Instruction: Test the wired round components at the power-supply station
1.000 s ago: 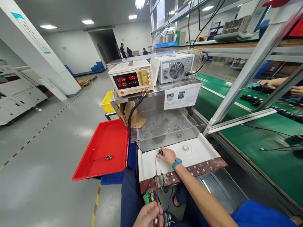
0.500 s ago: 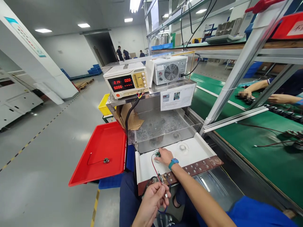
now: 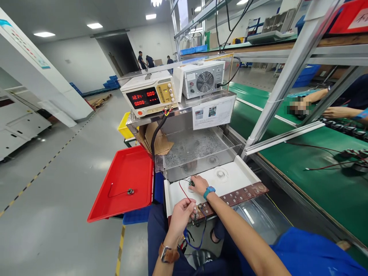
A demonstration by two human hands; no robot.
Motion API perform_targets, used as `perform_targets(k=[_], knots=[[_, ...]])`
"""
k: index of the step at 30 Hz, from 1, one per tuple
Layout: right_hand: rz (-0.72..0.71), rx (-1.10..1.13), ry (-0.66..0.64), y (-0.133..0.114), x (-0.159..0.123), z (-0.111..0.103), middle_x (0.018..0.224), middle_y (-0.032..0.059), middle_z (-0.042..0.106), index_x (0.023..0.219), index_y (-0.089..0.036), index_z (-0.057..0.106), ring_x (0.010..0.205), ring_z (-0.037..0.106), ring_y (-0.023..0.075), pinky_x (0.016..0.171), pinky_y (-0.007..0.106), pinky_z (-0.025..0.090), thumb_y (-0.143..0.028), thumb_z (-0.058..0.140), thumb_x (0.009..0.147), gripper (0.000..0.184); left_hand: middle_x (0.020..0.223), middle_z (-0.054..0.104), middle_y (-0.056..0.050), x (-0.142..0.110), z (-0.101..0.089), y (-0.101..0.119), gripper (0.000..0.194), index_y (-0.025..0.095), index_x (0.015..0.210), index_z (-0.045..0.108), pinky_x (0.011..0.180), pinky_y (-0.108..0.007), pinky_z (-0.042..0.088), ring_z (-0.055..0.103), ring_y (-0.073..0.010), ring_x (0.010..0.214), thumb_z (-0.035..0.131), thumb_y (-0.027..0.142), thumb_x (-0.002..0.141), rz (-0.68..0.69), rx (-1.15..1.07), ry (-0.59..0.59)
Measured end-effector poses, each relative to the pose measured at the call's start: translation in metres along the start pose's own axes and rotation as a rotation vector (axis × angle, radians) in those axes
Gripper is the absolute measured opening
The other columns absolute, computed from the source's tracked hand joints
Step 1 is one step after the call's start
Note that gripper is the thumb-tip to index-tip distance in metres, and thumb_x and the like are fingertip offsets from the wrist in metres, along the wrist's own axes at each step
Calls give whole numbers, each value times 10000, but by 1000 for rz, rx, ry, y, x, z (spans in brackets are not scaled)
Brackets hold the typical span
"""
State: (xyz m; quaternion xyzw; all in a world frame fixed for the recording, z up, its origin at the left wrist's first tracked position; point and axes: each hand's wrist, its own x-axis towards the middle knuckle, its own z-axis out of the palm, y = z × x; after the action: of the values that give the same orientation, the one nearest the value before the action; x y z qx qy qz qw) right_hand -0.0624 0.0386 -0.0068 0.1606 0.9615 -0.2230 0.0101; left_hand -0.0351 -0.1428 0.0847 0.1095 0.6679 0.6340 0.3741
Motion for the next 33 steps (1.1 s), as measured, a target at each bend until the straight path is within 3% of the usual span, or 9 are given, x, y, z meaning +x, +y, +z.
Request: perform_targets(k=[4,8,22,33], knots=[[-9,-1,12,2,2,3,1081,69,650,1076,-210,590,1043,569,222,779,281,392,-414,629,839,315,716,673,-28,27,3,-8,319,147,810,696,651,-243,428,561,-134,669,660,453,729,167,264,50],[-6,-7,13,4,3,5,1082,71,646,1089,-214,588,1046,564,221,782,280,386,-406,620,851,307,762,722,-48,44,7,-22,282,150,816,708,681,-275,446,601,-169,700,586,397,759,218,434,31],[-20,-14,9,3,2,1,1055,80,639,1038,-205,581,1015,556,230,740,284,376,-417,618,846,289,763,733,-45,62,6,-45,245,169,801,704,749,-293,462,639,-193,753,551,358,766,235,575,14],[-1,27,13,1,0,-1,1074,82,637,1048,-199,579,1017,555,223,752,282,374,-394,646,825,304,759,733,-36,62,9,-46,221,177,787,701,700,-273,428,630,-184,728,540,329,774,201,625,39]])
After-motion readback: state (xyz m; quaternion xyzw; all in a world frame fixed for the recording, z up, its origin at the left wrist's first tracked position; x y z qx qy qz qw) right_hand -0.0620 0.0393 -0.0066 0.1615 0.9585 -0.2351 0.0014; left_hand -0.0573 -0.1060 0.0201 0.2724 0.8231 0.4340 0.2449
